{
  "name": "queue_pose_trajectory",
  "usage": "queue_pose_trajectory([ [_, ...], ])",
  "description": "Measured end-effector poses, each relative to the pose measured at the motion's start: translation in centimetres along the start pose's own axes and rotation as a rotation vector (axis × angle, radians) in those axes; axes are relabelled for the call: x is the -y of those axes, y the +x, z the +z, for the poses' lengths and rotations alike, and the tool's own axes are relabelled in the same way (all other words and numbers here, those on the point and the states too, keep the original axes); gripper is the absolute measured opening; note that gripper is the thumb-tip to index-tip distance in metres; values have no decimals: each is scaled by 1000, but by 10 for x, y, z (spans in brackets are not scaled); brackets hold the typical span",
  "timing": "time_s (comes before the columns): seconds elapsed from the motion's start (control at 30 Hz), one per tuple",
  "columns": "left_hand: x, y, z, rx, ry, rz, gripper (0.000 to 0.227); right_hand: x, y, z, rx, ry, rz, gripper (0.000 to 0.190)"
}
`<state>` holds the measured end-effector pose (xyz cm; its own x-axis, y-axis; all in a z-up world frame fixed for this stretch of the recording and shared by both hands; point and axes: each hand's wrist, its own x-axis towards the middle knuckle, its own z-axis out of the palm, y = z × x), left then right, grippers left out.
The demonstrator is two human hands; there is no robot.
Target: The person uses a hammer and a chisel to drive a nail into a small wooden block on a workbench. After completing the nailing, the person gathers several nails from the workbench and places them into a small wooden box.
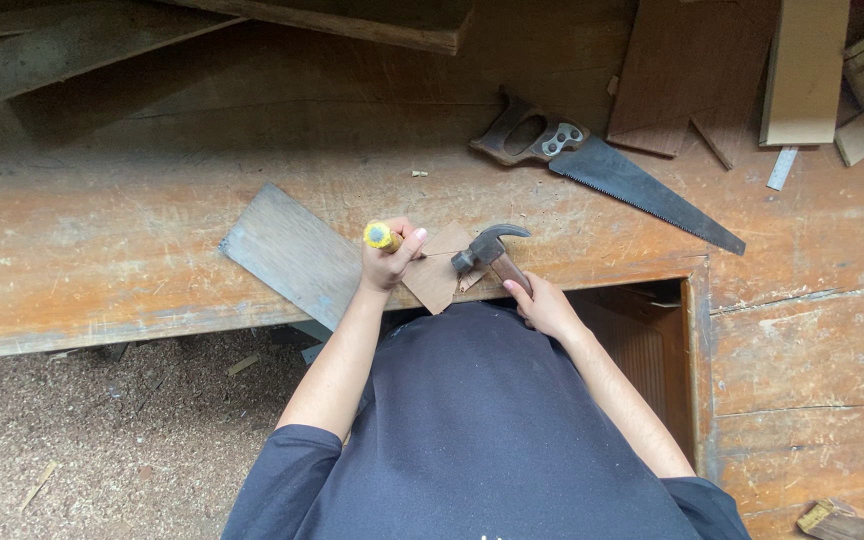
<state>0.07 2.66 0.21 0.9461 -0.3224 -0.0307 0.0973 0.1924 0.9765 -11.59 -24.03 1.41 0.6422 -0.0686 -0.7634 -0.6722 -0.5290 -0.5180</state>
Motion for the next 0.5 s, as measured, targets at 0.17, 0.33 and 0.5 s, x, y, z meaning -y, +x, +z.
queue_pose_trajectory([
  [0.17,-2,-4,6,-36,122,44,31,-3,2,0,-1,-16,-5,50],
  [0.33,-9,-7,16,-37,273,194,28,-8,4,1,-9,-9,-19,48],
  [0.5,-16,-7,22,41,388,274,27,-11,6,3,-22,-42,-13,47],
])
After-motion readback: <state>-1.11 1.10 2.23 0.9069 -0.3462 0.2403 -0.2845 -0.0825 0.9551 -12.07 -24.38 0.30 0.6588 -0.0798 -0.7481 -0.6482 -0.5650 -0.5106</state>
